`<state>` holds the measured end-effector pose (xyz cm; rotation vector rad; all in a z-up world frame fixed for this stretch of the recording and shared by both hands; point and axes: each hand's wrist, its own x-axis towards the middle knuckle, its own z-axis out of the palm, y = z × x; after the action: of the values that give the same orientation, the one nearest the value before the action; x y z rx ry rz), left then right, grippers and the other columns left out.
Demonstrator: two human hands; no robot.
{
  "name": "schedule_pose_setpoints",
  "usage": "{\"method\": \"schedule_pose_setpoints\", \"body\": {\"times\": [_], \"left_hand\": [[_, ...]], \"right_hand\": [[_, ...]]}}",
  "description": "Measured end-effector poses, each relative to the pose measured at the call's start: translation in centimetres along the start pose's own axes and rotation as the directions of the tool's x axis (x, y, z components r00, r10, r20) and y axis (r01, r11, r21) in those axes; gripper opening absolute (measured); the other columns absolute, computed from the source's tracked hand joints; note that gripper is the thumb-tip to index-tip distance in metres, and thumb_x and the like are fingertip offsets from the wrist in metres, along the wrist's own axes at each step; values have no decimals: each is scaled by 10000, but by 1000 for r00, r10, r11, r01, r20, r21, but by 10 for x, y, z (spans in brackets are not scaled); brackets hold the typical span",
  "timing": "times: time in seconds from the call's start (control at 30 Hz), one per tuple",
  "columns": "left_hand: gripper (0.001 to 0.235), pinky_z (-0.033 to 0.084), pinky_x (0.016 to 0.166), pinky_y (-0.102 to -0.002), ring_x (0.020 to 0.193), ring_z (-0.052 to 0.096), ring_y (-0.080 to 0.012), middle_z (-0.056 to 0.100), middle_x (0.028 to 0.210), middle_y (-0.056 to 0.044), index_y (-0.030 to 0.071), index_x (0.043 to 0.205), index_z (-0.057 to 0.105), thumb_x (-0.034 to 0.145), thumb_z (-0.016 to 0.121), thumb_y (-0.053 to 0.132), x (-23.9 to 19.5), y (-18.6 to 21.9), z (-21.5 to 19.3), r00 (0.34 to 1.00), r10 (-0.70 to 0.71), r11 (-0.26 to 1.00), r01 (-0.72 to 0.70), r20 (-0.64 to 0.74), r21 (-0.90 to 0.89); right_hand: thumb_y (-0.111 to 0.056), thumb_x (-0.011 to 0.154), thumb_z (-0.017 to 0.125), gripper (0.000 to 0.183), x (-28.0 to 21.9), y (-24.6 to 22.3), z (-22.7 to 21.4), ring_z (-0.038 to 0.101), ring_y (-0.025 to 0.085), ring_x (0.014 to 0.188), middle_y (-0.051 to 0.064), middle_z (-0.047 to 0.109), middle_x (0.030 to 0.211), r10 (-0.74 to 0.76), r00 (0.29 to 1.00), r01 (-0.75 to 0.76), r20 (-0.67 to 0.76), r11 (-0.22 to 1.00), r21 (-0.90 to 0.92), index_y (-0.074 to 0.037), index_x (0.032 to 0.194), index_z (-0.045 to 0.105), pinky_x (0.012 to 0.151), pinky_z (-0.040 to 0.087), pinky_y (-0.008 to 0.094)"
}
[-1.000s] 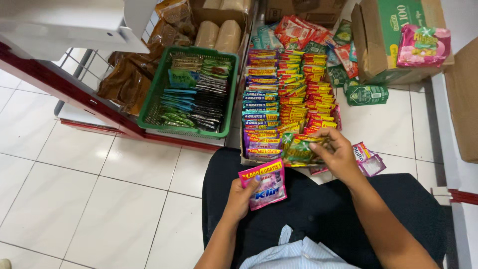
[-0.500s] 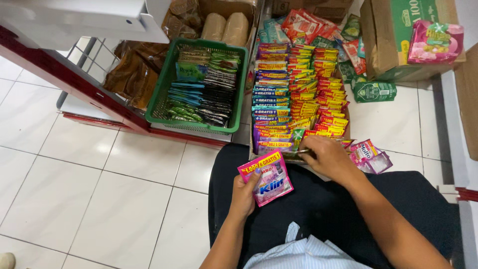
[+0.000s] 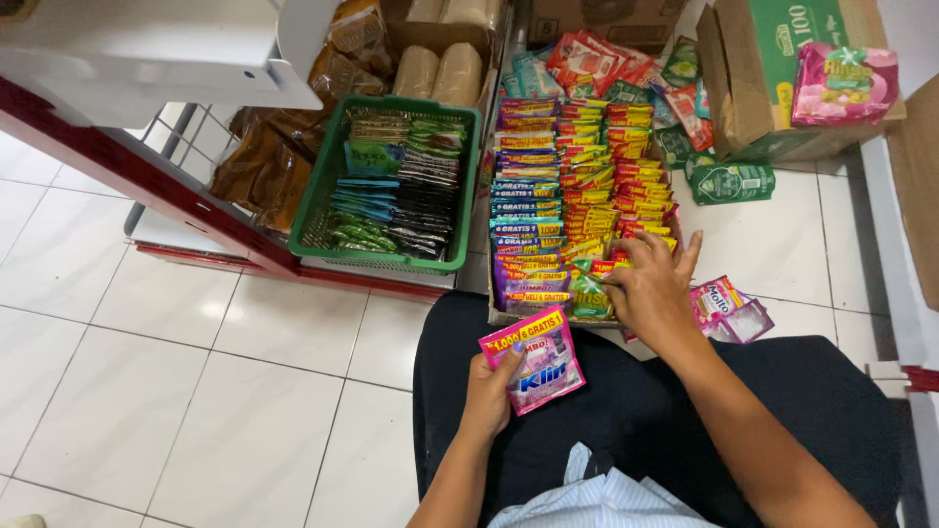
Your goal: The person organizes numerous small packets of detergent and soap into rows within a box by hand.
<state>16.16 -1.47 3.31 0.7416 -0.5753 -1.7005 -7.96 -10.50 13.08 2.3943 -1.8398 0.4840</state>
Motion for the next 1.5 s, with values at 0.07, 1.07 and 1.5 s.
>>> {"method": "schedule_pose_setpoints", "body": {"times": [0.07,1.07,1.5], "left_hand": [[311,595,882,-356,946,747,-185,772,1062,-141,-50,1154,721,993,672,210,2,-1,3,1000,1,1000,-1,2,26],[727,246,1158,-588,1483,296,-360,401,1565,-171,22,1456,477,951,522,542,276,66,61,799,426,-448,-221,424,866],[487,452,989,-493,1106,588,-347,638,1191,-138,35,1170,616,929,661,456,194,79,60,702,456,-398,-389,547,831]], "right_hand": [[-202,725,798,155,7,-3,-2,469,310,1361,36,639,1294,1,999,1,34,999,-38,-162,874,819,1142,42,789],[-181,965,701,275,-2,53,-62,640,66,809,44,764,908,298,935,-331,194,530,781,26,1138,750,730,527,258],[-92,1004,701,230,117,34,-30,634,75,847,51,749,968,225,952,14,-207,644,765,-11,1217,731,753,503,266]]}}
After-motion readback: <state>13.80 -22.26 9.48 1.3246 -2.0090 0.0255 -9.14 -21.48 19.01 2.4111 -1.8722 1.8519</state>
